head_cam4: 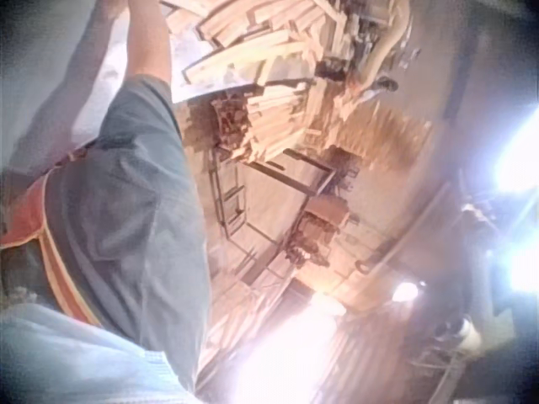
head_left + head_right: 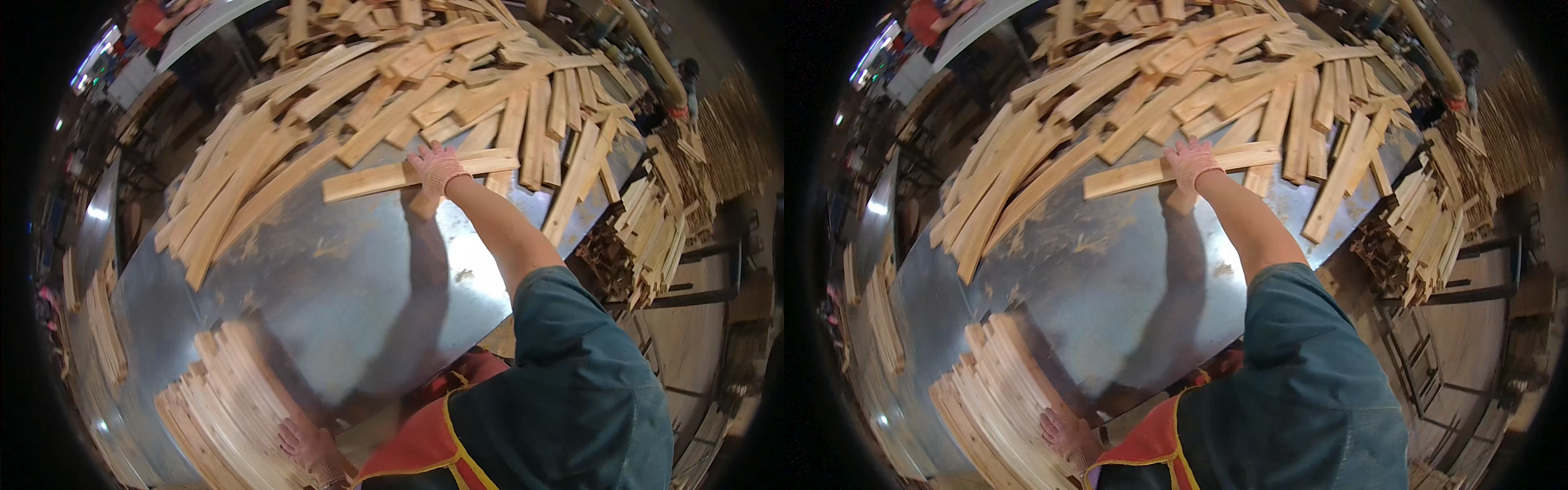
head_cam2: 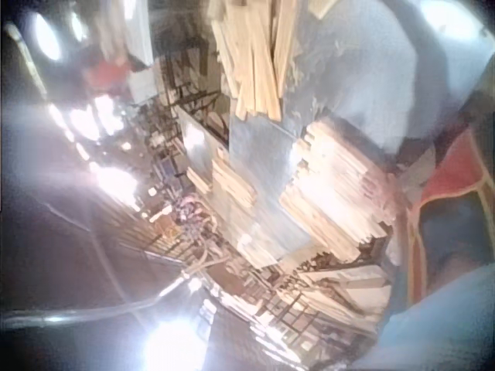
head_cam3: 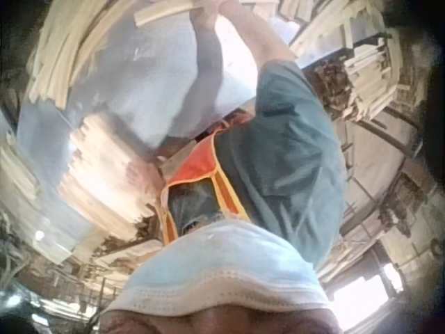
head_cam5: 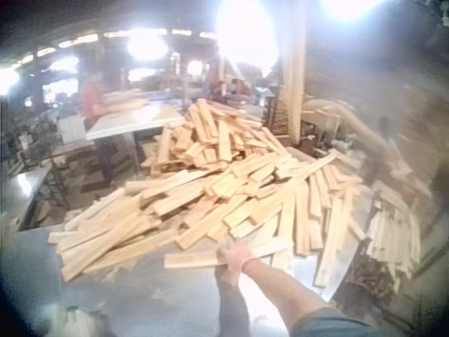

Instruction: The person picks up individual wooden planks from a large pile on a metal table and stacks them neatly into a growing pile. The person handles the wood by hand, aligning the planks as they are added to the stack.

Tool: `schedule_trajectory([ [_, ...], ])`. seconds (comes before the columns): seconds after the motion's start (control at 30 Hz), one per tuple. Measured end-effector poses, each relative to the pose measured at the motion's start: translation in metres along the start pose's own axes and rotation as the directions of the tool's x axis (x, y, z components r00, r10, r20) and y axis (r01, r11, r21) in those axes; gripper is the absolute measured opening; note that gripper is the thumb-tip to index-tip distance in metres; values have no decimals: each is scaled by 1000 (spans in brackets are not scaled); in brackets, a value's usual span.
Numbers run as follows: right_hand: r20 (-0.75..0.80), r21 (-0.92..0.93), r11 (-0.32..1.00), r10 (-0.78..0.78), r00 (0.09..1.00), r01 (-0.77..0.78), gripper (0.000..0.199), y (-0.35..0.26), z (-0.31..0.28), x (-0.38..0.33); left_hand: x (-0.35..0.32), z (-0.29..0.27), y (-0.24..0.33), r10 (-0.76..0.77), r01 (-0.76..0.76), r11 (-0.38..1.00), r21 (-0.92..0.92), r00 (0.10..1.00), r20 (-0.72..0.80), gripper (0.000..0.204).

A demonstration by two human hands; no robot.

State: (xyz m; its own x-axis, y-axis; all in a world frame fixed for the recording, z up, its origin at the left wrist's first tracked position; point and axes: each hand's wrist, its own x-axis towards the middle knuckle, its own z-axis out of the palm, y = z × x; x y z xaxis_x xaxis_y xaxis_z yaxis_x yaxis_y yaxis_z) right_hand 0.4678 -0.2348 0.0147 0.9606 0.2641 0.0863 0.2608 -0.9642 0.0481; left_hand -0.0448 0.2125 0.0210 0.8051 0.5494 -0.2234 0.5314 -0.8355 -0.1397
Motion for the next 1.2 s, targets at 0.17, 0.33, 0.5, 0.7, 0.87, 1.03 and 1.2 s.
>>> schedule_trajectory([
  [0.17,395,83,972,-234,889,219,40,7,-31,-55,9,-27,138,325,-362,916,-174,923,-208,103],
  [0.33,-17,367,927,87,996,-74,51,82,-30,-122,56,-46,250,660,-688,724,-51,713,-237,95],
  [0.5,-147,-17,485,864,482,-874,74,260,17,-201,109,-68,298,876,-877,477,58,480,44,88],
  [0.7,227,935,-77,881,415,-347,75,222,42,-264,66,-73,255,781,-689,622,-372,583,225,65],
  [0.87,412,894,-391,523,746,-220,80,56,29,-288,0,-47,163,327,243,385,-891,867,377,56],
  [1.03,542,729,-347,-234,807,-590,73,-157,21,-302,24,-17,95,1,439,178,-881,895,446,55],
  [1.2,575,739,673,-657,488,34,81,-345,-21,-293,-15,12,8,-257,261,734,-627,961,99,71],
])
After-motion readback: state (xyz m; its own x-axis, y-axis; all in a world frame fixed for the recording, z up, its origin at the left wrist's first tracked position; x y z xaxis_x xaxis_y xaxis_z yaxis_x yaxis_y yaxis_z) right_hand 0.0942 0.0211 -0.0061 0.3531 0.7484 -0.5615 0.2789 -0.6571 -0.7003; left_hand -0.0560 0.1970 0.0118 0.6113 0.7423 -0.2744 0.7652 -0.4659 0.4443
